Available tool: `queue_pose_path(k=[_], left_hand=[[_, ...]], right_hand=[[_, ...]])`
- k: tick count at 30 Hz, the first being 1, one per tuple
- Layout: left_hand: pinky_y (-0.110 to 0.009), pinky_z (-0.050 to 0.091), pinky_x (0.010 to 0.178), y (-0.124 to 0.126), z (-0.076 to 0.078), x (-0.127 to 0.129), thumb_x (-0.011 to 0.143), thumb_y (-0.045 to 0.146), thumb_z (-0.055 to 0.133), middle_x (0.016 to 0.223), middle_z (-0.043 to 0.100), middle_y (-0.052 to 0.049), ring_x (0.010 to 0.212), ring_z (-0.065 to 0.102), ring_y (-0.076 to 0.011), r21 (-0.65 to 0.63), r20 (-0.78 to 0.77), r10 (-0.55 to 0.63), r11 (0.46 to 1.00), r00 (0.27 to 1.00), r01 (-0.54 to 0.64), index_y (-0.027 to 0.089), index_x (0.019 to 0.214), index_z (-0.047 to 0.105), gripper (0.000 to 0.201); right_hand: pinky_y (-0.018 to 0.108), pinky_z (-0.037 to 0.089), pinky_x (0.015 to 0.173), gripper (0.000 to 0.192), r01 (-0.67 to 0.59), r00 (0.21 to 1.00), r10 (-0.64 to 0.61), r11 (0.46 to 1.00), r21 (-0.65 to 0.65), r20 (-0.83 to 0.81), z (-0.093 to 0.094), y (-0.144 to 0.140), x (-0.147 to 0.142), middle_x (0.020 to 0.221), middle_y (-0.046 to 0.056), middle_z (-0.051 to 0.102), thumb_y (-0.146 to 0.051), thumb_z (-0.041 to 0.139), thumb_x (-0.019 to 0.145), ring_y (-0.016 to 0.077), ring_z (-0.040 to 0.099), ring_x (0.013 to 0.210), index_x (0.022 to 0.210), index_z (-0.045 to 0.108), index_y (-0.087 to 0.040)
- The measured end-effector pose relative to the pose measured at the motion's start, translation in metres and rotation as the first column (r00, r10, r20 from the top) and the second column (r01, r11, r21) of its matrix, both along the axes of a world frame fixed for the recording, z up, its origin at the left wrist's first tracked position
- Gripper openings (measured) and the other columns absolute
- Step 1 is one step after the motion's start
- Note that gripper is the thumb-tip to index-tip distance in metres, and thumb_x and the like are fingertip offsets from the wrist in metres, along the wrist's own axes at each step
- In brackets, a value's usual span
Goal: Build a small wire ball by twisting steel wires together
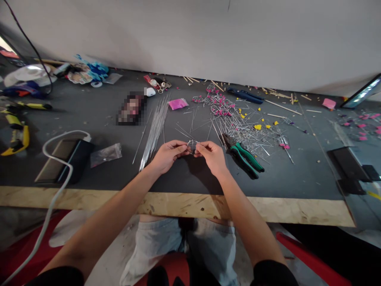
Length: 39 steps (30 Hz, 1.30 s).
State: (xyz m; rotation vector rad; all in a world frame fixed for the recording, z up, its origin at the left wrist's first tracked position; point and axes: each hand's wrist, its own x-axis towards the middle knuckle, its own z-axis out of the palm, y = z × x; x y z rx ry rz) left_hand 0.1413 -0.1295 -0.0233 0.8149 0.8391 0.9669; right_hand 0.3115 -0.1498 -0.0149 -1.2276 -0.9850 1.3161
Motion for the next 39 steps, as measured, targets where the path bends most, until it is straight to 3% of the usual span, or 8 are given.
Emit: queue_pose_path(k=[11, 17, 22, 29, 35, 39], left_hand=[[-0.026, 0.052, 0.08, 0.0, 0.007, -0.005, 0.071, 0.019, 0.07, 0.083, 0.069, -0.004, 0.075, 0.065, -0.0104, -0.109, 0.093, -0.13, 0.984, 0.987, 0.14, 0.012, 0.083, 0.064, 0.015], [-0.026, 0.053, 0.068, -0.004, 0.005, 0.004, 0.073, 0.013, 0.062, 0.08, 0.068, -0.004, 0.076, 0.065, -0.0134, 0.017, -0.053, -0.11, 0.994, 0.993, 0.111, 0.012, 0.089, 0.061, 0.016], [-0.03, 0.053, 0.076, -0.005, 0.005, 0.006, 0.076, 0.018, 0.063, 0.087, 0.07, -0.006, 0.082, 0.066, -0.0142, 0.067, -0.118, -0.173, 0.981, 0.978, 0.182, 0.013, 0.097, 0.064, 0.022], [-0.035, 0.054, 0.082, -0.004, 0.005, 0.002, 0.075, 0.025, 0.067, 0.094, 0.07, -0.01, 0.083, 0.067, -0.0167, -0.027, -0.005, -0.148, 0.989, 0.989, 0.148, 0.011, 0.096, 0.064, 0.025], [-0.03, 0.057, 0.073, -0.002, 0.01, 0.0, 0.073, 0.025, 0.07, 0.084, 0.071, -0.008, 0.077, 0.068, -0.0162, -0.055, -0.009, -0.136, 0.989, 0.991, 0.135, 0.01, 0.092, 0.065, 0.025], [-0.027, 0.057, 0.07, 0.001, 0.012, -0.005, 0.073, 0.023, 0.069, 0.083, 0.07, -0.008, 0.074, 0.068, -0.0151, -0.088, -0.008, -0.162, 0.983, 0.987, 0.161, 0.011, 0.09, 0.065, 0.021]], right_hand=[[0.028, 0.052, 0.06, 0.018, -0.097, 0.993, 0.097, 0.995, 0.0, -0.072, 0.003, 0.001, 0.006, 0.065, -0.001, 0.063, -0.034, 0.072, 0.069, 0.0117, 0.059, 0.062, 0.074, 0.066, -0.018], [0.028, 0.048, 0.06, 0.023, -0.094, 0.976, 0.083, 0.994, 0.046, 0.202, 0.004, 0.0, 0.008, 0.063, -0.001, 0.063, -0.041, 0.067, 0.072, 0.0126, 0.058, 0.056, 0.077, 0.067, -0.018], [0.028, 0.046, 0.059, 0.023, -0.117, 0.935, 0.083, 0.99, 0.078, 0.344, 0.007, -0.001, 0.008, 0.064, 0.0, 0.064, -0.041, 0.064, 0.075, 0.0137, 0.059, 0.057, 0.079, 0.067, -0.019], [0.028, 0.049, 0.06, 0.022, -0.052, 0.996, 0.052, 0.999, -0.001, 0.066, 0.003, 0.002, 0.006, 0.066, -0.001, 0.064, -0.039, 0.07, 0.069, 0.012, 0.058, 0.058, 0.076, 0.067, -0.018], [0.028, 0.053, 0.064, 0.022, -0.187, 0.972, 0.167, 0.976, -0.114, -0.164, 0.01, 0.001, 0.01, 0.071, -0.001, 0.065, -0.034, 0.075, 0.065, 0.012, 0.061, 0.068, 0.08, 0.067, -0.019], [0.029, 0.055, 0.069, 0.022, -0.24, 0.955, 0.209, 0.961, -0.139, -0.209, 0.016, 0.001, 0.015, 0.072, -0.001, 0.065, -0.03, 0.075, 0.065, 0.0115, 0.062, 0.069, 0.082, 0.067, -0.019]])
